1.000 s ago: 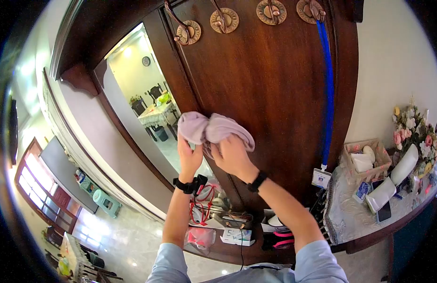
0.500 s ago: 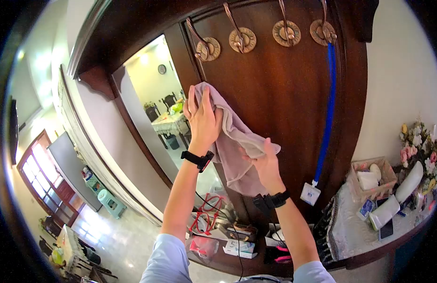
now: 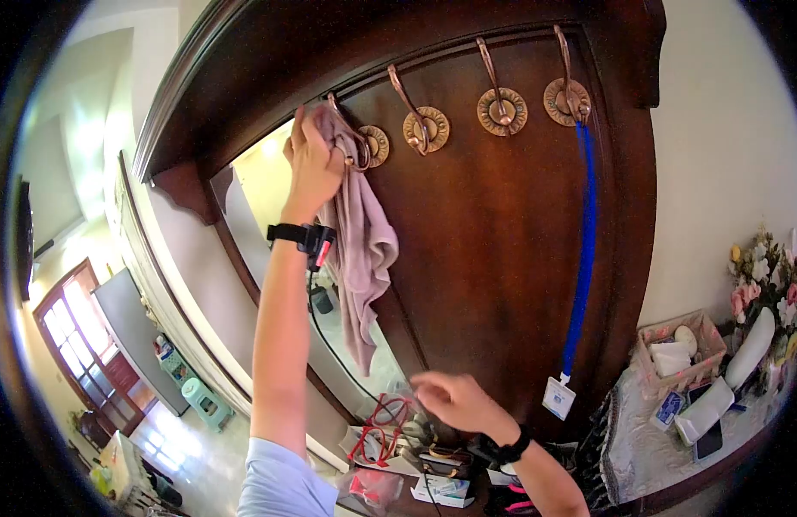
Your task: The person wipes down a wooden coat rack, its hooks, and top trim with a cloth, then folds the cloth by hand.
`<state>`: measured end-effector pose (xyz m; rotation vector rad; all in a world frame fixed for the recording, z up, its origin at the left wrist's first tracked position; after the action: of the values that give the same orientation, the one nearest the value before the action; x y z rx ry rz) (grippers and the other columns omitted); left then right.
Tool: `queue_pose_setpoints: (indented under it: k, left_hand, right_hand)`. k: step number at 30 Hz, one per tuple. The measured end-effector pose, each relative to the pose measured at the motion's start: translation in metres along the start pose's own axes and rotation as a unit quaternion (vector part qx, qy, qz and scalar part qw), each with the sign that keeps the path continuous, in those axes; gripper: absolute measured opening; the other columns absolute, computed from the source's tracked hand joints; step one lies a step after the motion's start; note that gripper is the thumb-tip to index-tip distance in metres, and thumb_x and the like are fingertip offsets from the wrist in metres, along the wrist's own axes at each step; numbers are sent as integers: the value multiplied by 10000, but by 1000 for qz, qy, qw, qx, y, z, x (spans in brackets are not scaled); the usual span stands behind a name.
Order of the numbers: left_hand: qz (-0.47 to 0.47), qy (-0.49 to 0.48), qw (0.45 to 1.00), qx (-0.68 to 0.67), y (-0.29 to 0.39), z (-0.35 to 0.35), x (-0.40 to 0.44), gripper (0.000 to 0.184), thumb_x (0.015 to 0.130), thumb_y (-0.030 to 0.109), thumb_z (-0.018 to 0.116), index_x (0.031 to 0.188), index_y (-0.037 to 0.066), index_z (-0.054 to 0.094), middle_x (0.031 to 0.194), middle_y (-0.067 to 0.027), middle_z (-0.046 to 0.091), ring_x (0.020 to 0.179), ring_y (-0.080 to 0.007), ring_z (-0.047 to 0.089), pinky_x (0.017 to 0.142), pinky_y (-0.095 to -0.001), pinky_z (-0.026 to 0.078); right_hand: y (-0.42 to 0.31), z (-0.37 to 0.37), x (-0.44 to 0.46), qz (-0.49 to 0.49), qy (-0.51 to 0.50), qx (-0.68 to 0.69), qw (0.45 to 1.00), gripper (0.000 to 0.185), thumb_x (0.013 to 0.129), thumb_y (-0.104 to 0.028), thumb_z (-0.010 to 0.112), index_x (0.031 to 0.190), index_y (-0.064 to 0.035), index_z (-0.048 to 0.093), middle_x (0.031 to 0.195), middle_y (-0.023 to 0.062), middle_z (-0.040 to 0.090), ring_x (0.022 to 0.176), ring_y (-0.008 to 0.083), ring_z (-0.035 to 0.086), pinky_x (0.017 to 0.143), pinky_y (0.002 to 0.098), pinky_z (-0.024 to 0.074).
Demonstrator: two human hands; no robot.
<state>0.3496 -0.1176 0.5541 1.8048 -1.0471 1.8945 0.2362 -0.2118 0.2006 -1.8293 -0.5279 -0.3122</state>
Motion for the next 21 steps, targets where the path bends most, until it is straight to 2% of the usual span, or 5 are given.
queue_pose_setpoints:
  k: [5,7,11,13,21]
  left_hand:
    - [3,-3,998,55,8,-7,18,590,771,55,548,1331,-26,380,1236,-255,559,1286,-398,413,1048,-507,286]
    - [4,14,998,65,17,-11,21,583,750,14,564,1309,-36,405,1242,-277,530,1171,-434,477,996,-504,352]
    - [0,31,998,53,14,-13,16,565,737,7,583,1278,-33,425,1210,-266,545,1145,-431,488,968,-502,364]
    - [-19,8,998,59,16,-14,2,517,719,7,615,1217,-13,476,1101,-213,617,1102,-370,521,973,-482,360]
    - [-92,-56,994,-5,31,0,-75,550,762,12,609,1286,21,441,1158,-209,570,1093,-398,486,939,-479,360]
  right_hand:
    - [45,18,-38,70,-41,-31,996,327,933,-218,585,1168,8,623,928,155,703,831,248,681,739,334,514]
    - [60,24,-49,70,-47,-31,996,323,937,-215,580,1169,5,623,925,153,702,830,245,678,737,331,511]
    - [75,32,-67,87,-55,-29,994,315,949,-214,569,1173,0,625,926,151,699,829,234,673,734,326,510]
    - [84,33,-75,119,-68,-19,990,320,953,-223,569,1176,-2,627,948,151,702,847,228,678,751,324,513]
    - [111,39,-96,159,-85,-33,983,299,951,-204,587,1192,-34,635,1012,119,717,921,195,685,826,297,531]
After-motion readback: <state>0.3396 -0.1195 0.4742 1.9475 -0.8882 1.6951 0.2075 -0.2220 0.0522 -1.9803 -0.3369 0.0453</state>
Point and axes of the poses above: each hand's wrist, its own x-axis towards the middle knuckle, its own z-axis out of the palm, y = z × x, the point moved 10 cm from there along x, towards the middle knuckle
